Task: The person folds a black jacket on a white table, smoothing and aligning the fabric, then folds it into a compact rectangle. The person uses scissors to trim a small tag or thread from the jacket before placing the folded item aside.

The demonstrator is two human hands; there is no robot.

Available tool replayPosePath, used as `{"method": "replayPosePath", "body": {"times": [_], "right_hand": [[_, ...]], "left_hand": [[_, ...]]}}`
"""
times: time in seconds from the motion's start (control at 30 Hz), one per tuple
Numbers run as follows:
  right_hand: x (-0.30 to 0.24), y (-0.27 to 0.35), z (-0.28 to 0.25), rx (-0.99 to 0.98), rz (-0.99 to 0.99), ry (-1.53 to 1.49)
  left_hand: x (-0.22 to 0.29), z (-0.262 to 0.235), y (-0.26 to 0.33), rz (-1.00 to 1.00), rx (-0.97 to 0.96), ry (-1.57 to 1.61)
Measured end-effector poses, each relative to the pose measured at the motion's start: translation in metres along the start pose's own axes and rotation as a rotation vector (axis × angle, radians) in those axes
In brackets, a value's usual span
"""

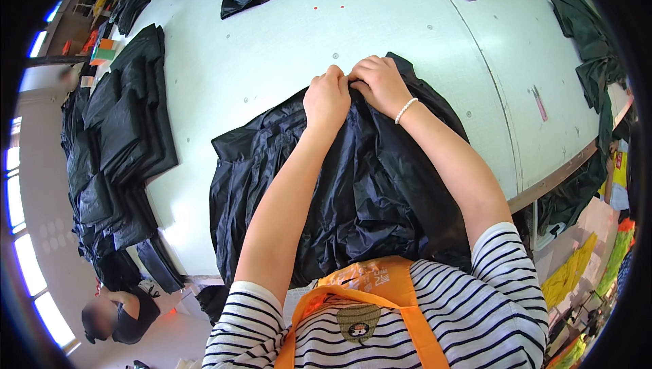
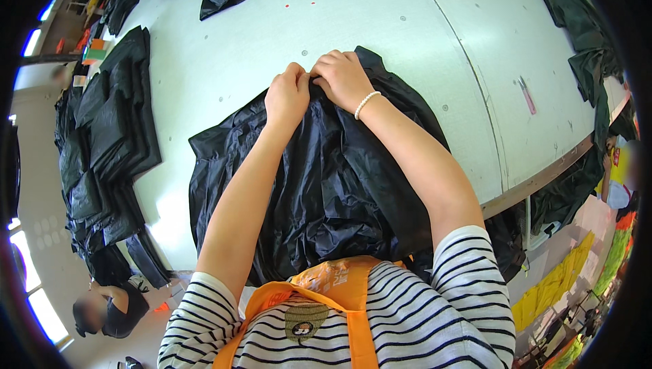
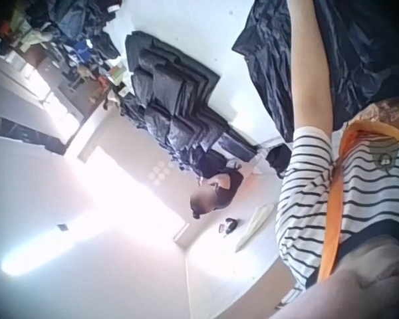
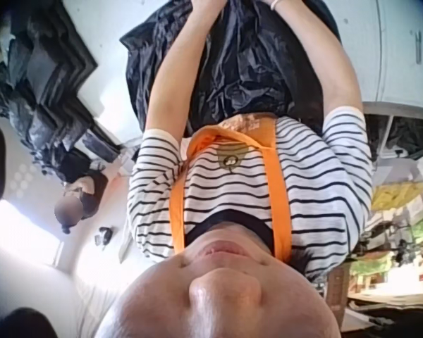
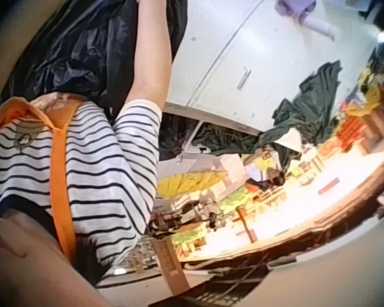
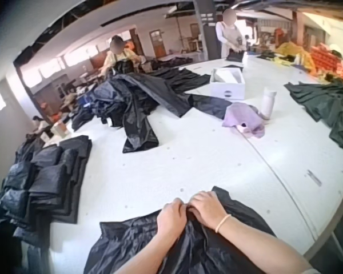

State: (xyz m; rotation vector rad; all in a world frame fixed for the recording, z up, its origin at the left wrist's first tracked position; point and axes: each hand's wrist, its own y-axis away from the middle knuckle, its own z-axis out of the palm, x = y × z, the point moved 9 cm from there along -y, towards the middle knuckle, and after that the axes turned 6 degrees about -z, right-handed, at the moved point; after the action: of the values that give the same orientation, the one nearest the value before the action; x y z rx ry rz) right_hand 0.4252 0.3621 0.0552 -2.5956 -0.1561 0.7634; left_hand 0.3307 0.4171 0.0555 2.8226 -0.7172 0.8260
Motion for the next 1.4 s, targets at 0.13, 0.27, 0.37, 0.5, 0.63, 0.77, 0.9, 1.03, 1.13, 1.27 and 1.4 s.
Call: {"method": "replayPosePath", "body": {"times": [0.13,0.27,0.37,0.5,0.63,0.77,0.9,1.03,1.13,1.27,1.4], "right_hand": [[0.01,0.002,0.001,0.012,0.027,0.011],[0.026,0.016,0.0,0.048,0.094,-0.004],[0.024,0.02,-0.001,0.081,0.101,-0.014],[0.036,0.029,0.0,0.103,0.178,0.022],[0.04,0.031,0.002,0.091,0.204,0.016],[0.126,0.086,-0.065,0.264,0.426,0.126],[0.271,0.255,-0.183,0.103,0.708,0.992],[0.32,0.413,-0.257,0.103,1.164,0.919],[0.309,0.404,-0.24,0.034,1.234,0.648],[0.279,0.365,-0.258,0.062,1.018,0.824],[0.335,0.374,-0.266,0.064,0.784,0.709]], "left_hand": [[-0.021,0.002,0.0,-0.125,0.027,0.024],[-0.076,-0.019,0.008,-0.232,0.08,-0.068],[-0.117,-0.047,0.03,-0.112,0.282,-0.148],[-0.182,-0.077,0.052,-0.217,0.346,-0.213],[-0.214,-0.104,0.07,-0.19,0.407,-0.043],[-0.325,-0.138,0.114,-0.53,0.454,-0.054],[-0.379,-0.138,0.145,-0.609,0.298,-0.132],[-0.374,-0.129,0.151,-0.8,0.154,-0.043],[-0.378,-0.133,0.176,-0.742,0.331,0.289],[-0.332,-0.136,0.17,-0.56,0.263,0.263],[-0.306,-0.116,0.154,-0.682,0.091,0.453]]}}
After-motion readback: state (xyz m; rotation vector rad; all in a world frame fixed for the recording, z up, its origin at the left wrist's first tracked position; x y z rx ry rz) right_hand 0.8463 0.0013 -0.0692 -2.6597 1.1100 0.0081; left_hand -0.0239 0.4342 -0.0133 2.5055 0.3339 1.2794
